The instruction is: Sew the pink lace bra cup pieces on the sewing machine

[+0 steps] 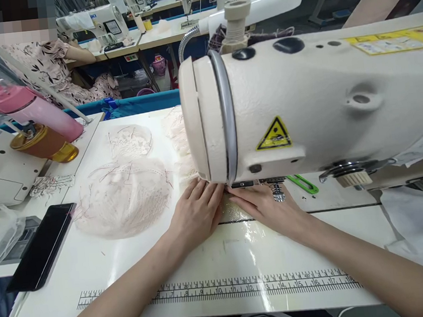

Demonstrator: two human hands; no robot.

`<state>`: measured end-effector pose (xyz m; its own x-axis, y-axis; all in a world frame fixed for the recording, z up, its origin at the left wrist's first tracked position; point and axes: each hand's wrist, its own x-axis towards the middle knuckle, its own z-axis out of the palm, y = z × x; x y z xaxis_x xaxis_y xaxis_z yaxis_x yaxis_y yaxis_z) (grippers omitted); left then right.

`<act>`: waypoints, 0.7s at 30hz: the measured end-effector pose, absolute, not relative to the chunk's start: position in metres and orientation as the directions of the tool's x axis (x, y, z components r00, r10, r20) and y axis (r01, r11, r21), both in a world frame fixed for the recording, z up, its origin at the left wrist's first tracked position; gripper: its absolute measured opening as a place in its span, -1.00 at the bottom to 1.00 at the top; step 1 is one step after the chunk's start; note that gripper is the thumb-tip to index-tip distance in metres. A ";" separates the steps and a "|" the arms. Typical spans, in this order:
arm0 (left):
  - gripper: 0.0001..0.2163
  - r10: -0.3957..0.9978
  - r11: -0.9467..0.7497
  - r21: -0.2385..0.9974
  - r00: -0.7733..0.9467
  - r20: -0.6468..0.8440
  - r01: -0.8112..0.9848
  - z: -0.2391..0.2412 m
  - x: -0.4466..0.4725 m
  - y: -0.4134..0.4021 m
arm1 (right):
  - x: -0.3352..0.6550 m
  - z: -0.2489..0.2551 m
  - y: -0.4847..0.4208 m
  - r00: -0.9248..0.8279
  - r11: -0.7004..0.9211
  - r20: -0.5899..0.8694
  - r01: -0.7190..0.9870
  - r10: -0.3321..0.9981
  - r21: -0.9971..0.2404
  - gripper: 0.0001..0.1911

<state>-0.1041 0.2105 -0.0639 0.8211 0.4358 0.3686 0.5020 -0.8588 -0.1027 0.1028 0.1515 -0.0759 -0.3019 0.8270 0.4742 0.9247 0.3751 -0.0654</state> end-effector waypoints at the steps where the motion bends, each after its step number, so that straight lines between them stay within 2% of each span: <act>1: -0.67 0.426 -0.864 -0.104 0.826 0.370 0.492 -0.064 -0.104 0.210 | 0.104 -0.075 0.151 -0.311 0.377 0.456 0.925 0.834 -0.057 -0.71; 6: -0.69 0.406 -0.869 -0.124 0.833 0.376 0.480 -0.062 -0.105 0.210 | 0.105 -0.076 0.144 -0.351 0.383 0.388 0.924 0.852 -0.005 -0.64; 11: -0.69 0.423 -0.864 -0.113 0.828 0.367 0.491 -0.062 -0.104 0.210 | 0.103 -0.081 0.143 -0.314 0.350 0.330 0.935 0.890 -0.055 -0.60; 16: -0.69 0.444 -0.858 -0.088 0.817 0.369 0.506 -0.060 -0.103 0.209 | 0.101 -0.076 0.146 -0.295 0.353 0.369 0.930 0.881 -0.100 -0.62; 21: -0.70 0.462 -0.849 -0.089 0.815 0.351 0.520 -0.061 -0.103 0.209 | 0.097 -0.073 0.144 -0.233 0.297 0.330 0.942 0.915 -0.159 -0.63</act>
